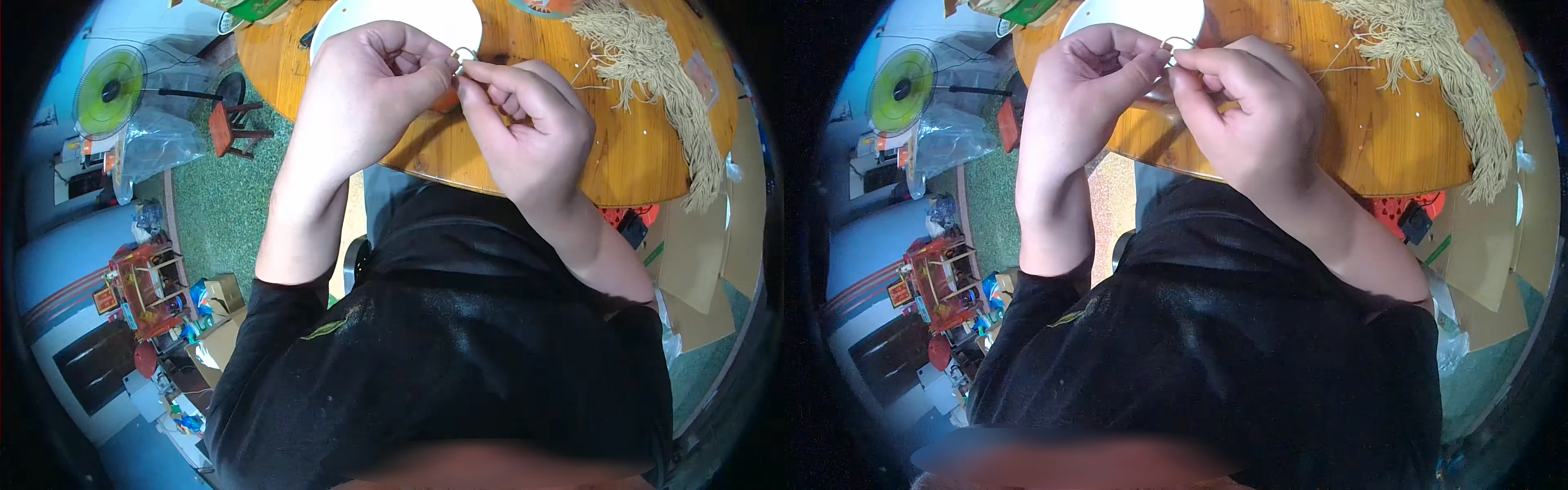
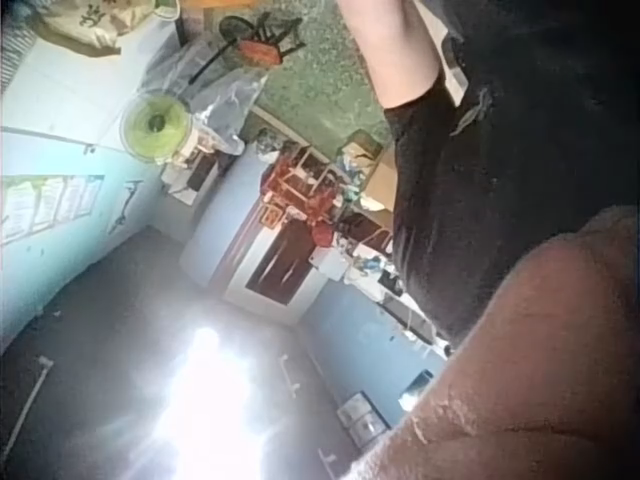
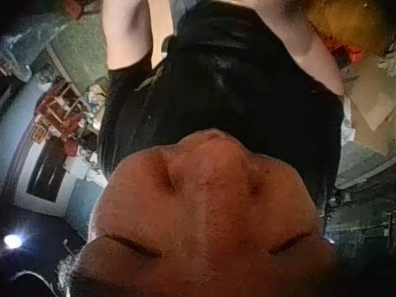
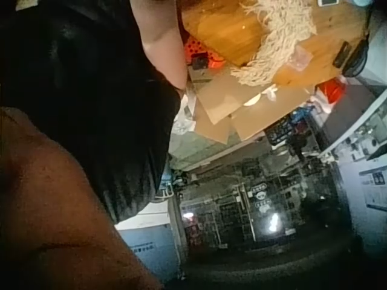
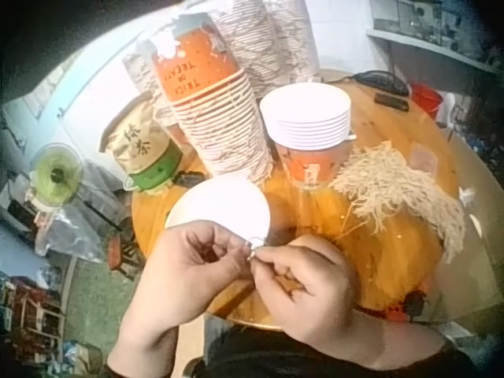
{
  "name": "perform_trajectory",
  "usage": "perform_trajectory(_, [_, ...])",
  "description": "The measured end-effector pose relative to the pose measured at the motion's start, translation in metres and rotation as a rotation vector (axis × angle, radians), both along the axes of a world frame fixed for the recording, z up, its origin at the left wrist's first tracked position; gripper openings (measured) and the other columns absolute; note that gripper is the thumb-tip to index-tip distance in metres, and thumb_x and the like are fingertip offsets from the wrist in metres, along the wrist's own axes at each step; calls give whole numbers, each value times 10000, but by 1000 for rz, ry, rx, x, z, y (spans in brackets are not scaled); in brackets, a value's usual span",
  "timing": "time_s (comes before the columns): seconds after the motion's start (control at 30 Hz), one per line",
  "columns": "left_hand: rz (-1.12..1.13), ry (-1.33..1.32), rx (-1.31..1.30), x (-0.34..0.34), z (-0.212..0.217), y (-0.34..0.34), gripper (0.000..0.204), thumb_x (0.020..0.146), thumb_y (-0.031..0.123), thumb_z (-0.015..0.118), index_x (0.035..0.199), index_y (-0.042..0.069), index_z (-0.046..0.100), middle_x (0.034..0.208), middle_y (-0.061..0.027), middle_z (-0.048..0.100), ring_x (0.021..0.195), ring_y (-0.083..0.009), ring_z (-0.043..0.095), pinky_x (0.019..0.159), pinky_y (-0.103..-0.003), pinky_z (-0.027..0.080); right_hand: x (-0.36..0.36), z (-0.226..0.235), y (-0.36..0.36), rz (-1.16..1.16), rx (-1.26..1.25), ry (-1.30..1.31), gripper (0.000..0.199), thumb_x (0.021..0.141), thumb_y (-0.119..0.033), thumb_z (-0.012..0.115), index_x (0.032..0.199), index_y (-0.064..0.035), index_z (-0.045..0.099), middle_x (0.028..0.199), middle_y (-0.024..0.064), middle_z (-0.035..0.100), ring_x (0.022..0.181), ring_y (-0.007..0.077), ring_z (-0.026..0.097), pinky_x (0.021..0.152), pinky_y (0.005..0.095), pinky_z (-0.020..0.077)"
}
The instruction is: Attaching straw strings as handles to paper buckets and stacking them.
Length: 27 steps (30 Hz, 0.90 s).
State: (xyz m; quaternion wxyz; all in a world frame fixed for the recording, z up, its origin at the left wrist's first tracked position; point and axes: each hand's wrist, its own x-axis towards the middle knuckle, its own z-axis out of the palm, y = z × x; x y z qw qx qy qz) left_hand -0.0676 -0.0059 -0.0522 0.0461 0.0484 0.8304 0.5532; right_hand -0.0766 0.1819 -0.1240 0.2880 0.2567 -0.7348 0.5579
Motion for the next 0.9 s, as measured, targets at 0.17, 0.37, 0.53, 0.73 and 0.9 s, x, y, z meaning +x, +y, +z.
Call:
perform_trajectory(0.17, [19,-2,-35,1,3,2,152,1071,76,706,1130,-60,740,1009,-125,807,917,-186,794,863,-331,667,0,2,-4,21,-53,-86,149,842,-16,879,967,-26,799,757,55,681,656,173,669,587,312,521])
perform_trajectory(0.37, [0,11,-64,1,4,1,155,1067,73,710,1139,-61,739,1011,-124,807,928,-184,792,871,-334,666,-4,1,-4,82,-80,-181,109,866,-9,859,927,-13,768,743,45,659,649,128,654,577,287,504])
perform_trajectory(0.53, [-45,36,-111,1,2,1,179,1084,71,685,1203,-57,721,1041,-91,781,955,-154,768,880,-324,660,-7,-9,-6,399,-383,-505,61,988,-31,771,1030,-4,737,829,-24,684,746,47,641,668,234,516])
perform_trajectory(0.73, [-153,580,-268,5,-11,-9,343,991,-22,770,1317,-11,665,1088,-49,709,986,-126,708,797,-292,609,-7,-4,10,597,-497,-756,126,1054,-123,715,1097,-6,737,911,-20,709,790,33,599,722,212,487])
perform_trajectory(0.9, [-134,768,-433,7,-9,0,217,841,-33,864,1040,24,798,1007,-83,768,884,-204,749,753,-304,589,-10,-3,12,645,-504,-822,157,1070,-155,680,1127,-20,738,892,-18,676,781,51,577,712,228,464])
